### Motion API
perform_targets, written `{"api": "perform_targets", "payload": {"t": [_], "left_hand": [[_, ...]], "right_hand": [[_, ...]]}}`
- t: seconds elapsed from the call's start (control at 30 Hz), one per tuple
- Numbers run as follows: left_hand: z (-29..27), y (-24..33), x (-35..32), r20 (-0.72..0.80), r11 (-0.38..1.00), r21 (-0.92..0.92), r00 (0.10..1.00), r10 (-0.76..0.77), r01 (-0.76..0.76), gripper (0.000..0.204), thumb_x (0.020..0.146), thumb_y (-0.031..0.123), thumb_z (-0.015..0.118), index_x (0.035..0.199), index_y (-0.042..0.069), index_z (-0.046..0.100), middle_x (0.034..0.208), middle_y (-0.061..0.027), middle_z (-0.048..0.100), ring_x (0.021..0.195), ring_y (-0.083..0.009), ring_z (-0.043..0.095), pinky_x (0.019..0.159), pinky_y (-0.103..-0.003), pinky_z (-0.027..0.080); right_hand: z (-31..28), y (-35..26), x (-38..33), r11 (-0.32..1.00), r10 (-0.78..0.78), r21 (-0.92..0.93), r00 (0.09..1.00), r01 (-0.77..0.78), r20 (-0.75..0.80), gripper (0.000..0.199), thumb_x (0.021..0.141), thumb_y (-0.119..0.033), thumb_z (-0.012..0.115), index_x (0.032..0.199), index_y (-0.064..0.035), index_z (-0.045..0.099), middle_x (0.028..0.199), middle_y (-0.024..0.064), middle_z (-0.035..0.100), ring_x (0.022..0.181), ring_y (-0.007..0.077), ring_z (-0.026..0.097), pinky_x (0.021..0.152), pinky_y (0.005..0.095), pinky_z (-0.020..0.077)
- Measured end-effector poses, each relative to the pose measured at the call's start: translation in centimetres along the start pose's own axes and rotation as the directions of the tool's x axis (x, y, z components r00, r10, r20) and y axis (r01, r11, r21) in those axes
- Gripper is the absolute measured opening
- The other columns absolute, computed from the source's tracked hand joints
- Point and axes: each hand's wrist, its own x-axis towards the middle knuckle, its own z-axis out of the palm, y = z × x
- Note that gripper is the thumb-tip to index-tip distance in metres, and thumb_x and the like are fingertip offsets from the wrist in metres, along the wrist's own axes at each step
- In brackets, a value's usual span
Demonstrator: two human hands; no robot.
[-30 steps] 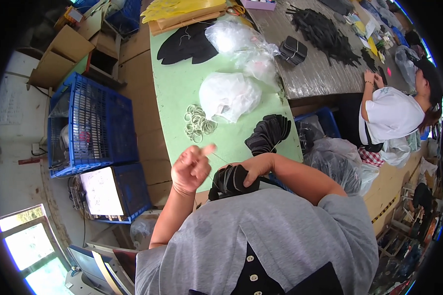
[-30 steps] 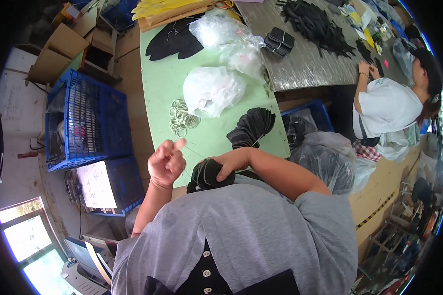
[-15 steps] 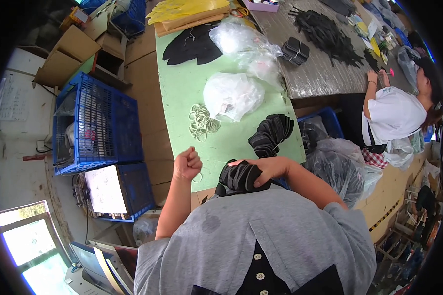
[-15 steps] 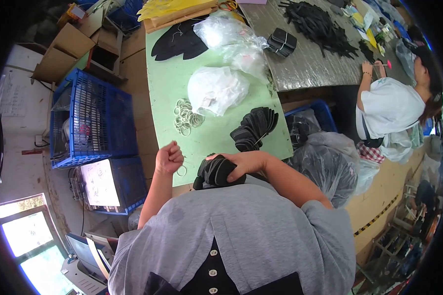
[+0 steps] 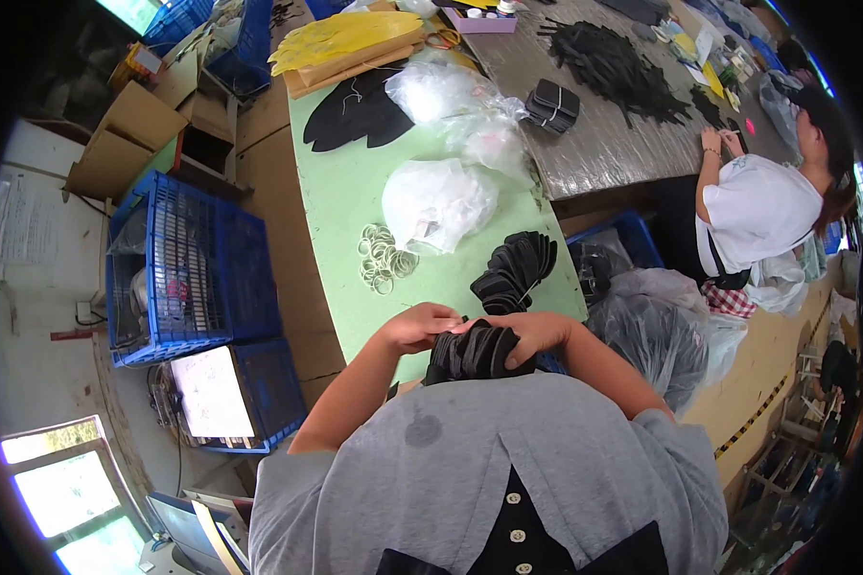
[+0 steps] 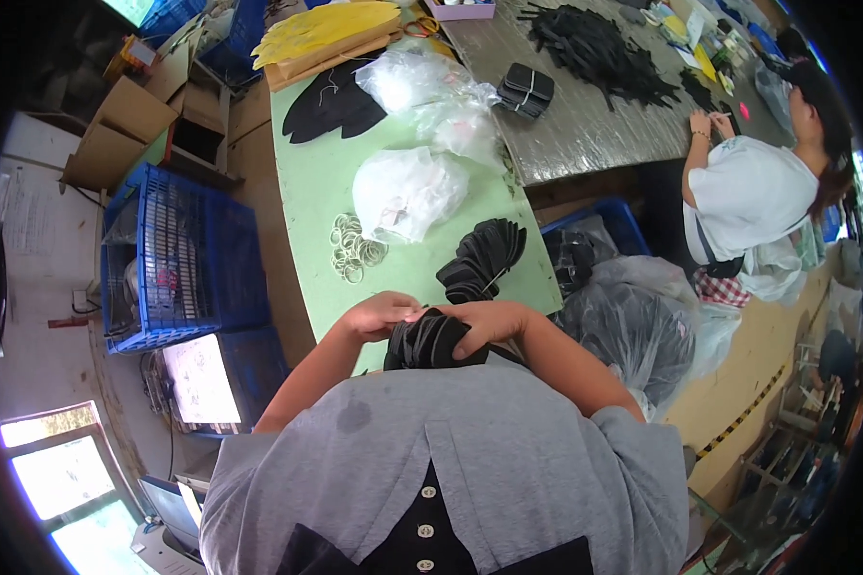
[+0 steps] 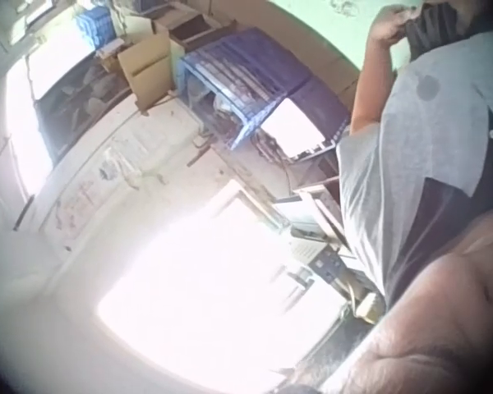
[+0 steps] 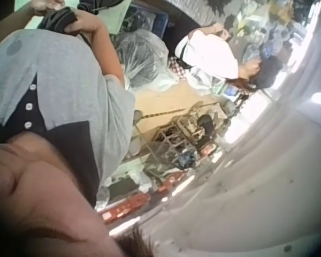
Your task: Counting out and organizing small black shoe components, then arranging them on the plate of a heat press machine and preparing labels for placement.
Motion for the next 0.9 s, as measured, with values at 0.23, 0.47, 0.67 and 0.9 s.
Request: {"api": "perform_targets", "payload": {"t": [0.23, 0.47, 0.67, 0.9], "left_hand": [[-1.4, 9.2, 4.9, -0.371, 0.614, 0.789, 0.790, 0.489, -0.009, 0.033, 0.085, 0.032, 0.071, 0.105, 0.005, 0.070, 0.073, -0.0017, 0.065, 0.061, -0.0178, 0.059, 0.061, -0.031, 0.049], [-2.9, 9.8, 12.1, -0.122, -0.100, 0.979, 0.908, 0.401, 0.176, 0.054, 0.082, 0.029, 0.071, 0.132, 0.013, 0.056, 0.127, -0.0154, 0.060, 0.117, -0.0325, 0.057, 0.100, -0.040, 0.045], [-7.9, 14.6, 12.4, 0.087, -0.132, 0.991, 0.706, 0.703, 0.010, 0.045, 0.085, 0.017, 0.068, 0.125, -0.001, 0.058, 0.117, -0.0193, 0.064, 0.106, -0.0310, 0.062, 0.094, -0.039, 0.049], [-4.4, 6.6, 2.5, -0.322, 0.485, 0.875, 0.740, 0.591, -0.007, 0.016, 0.092, 0.010, 0.056, 0.097, -0.001, 0.067, 0.076, -0.0087, 0.067, 0.065, -0.0122, 0.060, 0.061, -0.028, 0.049]], "right_hand": [[-0.8, 0.0, -1.3, 0.996, -0.072, 0.042, 0.997, 0.073, -0.020, 0.096, 0.063, -0.022, 0.074, 0.149, -0.0080, 0.034, 0.137, 0.0106, 0.050, 0.127, 0.0194, 0.045, 0.110, 0.0335, 0.0312], [-1.2, 0.7, -0.9, 0.989, -0.149, -0.021, 0.985, 0.148, -0.092, 0.091, 0.060, -0.020, 0.070, 0.146, -0.0071, 0.040, 0.137, 0.0109, 0.050, 0.127, 0.0205, 0.045, 0.111, 0.0336, 0.0296], [-1.5, 0.3, -0.1, 0.992, -0.127, -0.027, 0.990, 0.125, -0.067, 0.088, 0.059, -0.017, 0.068, 0.143, -0.0063, 0.043, 0.135, 0.0110, 0.051, 0.125, 0.0198, 0.046, 0.109, 0.0332, 0.0316], [-2.1, 1.3, -0.2, 0.962, -0.167, 0.177, 0.962, 0.207, -0.217, 0.090, 0.059, -0.018, 0.071, 0.143, -0.0068, 0.044, 0.131, 0.0089, 0.053, 0.119, 0.0182, 0.051, 0.105, 0.0318, 0.0371]]}}
